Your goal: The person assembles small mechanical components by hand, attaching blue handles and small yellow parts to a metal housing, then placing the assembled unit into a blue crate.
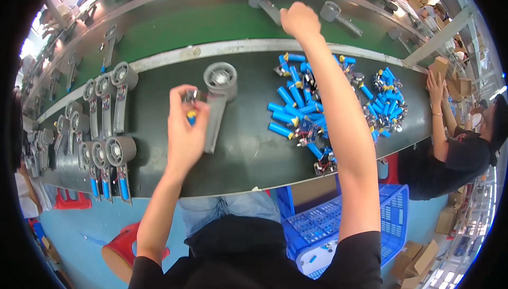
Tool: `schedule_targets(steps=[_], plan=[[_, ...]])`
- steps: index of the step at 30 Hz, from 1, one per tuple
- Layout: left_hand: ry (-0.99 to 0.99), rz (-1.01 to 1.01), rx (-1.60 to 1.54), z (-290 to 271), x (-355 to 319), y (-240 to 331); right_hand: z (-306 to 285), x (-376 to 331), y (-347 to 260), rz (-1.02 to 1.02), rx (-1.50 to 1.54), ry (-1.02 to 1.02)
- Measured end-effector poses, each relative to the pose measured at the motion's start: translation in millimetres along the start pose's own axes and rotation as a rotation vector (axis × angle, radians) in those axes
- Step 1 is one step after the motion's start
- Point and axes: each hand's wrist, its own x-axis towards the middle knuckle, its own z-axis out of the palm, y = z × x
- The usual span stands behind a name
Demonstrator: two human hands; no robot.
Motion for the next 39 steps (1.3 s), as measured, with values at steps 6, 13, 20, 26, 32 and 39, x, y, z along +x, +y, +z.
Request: schedule_targets(steps=[6, 13, 20, 26, 32, 39], plan=[[0.270, 0.081, 0.310, -4.5, 159.4, -22.8, 43.8, 34.9, 24.7, 0.009, 0.515, -0.367], [0.367, 0.045, 0.593, -49.7, 255.4, -98.3, -25.2, -71.9, -53.0, 0.117, 1.061, -0.416], [-0.050, 0.182, 0.221, -3.9, 92.8, 12.8, -66.1, -245.6, -47.7, 0.285, 1.339, -0.614], [-0.261, 0.259, 0.206, -9.7, 20.8, -2.9, -80.4, -211.0, 14.2, -0.007, 0.746, -0.065], [-0.252, 0.364, 0.210, -1.1, 9.7, -9.6, -76.4, -141.6, 128.3, 0.143, 0.504, -0.086], [-0.092, 0.444, 0.273, -9.5, 8.0, -2.6, -106.8, -176.6, 77.3, -0.134, 1.023, 0.351]])
